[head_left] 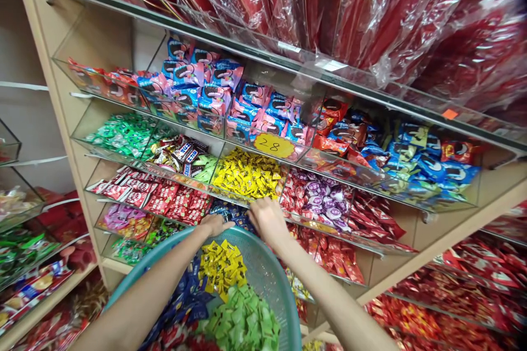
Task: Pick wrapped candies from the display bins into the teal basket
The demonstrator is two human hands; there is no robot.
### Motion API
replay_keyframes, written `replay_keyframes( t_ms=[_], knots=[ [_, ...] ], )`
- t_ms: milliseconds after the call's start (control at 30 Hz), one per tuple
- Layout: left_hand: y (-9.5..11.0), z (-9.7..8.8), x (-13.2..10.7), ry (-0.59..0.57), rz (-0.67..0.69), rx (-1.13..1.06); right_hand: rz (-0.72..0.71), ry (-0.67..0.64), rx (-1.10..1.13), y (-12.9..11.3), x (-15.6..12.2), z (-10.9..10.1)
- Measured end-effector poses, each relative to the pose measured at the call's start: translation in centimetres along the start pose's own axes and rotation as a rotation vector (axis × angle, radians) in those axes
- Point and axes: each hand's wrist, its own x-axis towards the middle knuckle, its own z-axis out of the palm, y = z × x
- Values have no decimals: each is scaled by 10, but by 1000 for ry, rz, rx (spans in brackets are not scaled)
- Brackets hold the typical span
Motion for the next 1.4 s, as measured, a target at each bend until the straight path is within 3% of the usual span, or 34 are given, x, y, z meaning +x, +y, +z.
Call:
replay_keyframes(
  t_ms=[100,233,500,733,867,967,1133,1267,1400],
  knots=[
    [1,-3,-3,-6,-11,-17,152,72,-156,22,19,-17],
    [3,-8,-9,-14,-19,-31,266,55,-258,33,31,-18],
    [1,-5,-10,-1,-3,-41,291,27,-276,35,35,-7],
    [1,-4,-11,-4,-14,-41,284,104,-234,31,20,-32],
    [1,-2,-8,-4,-7,-21,168,132,-155,10,-1,-38],
    [1,0,-6,-1,-9,-3,67,82,-59,-14,-22,-20],
    [3,0,-8,5,-23,6,-113,-105,81,-45,-53,42],
    [4,-2,-11,6,-7,4,-228,-230,140,-51,-65,85],
    [3,-1,-10,8,-11,13,-234,-269,193,-50,-69,109]
  ],
)
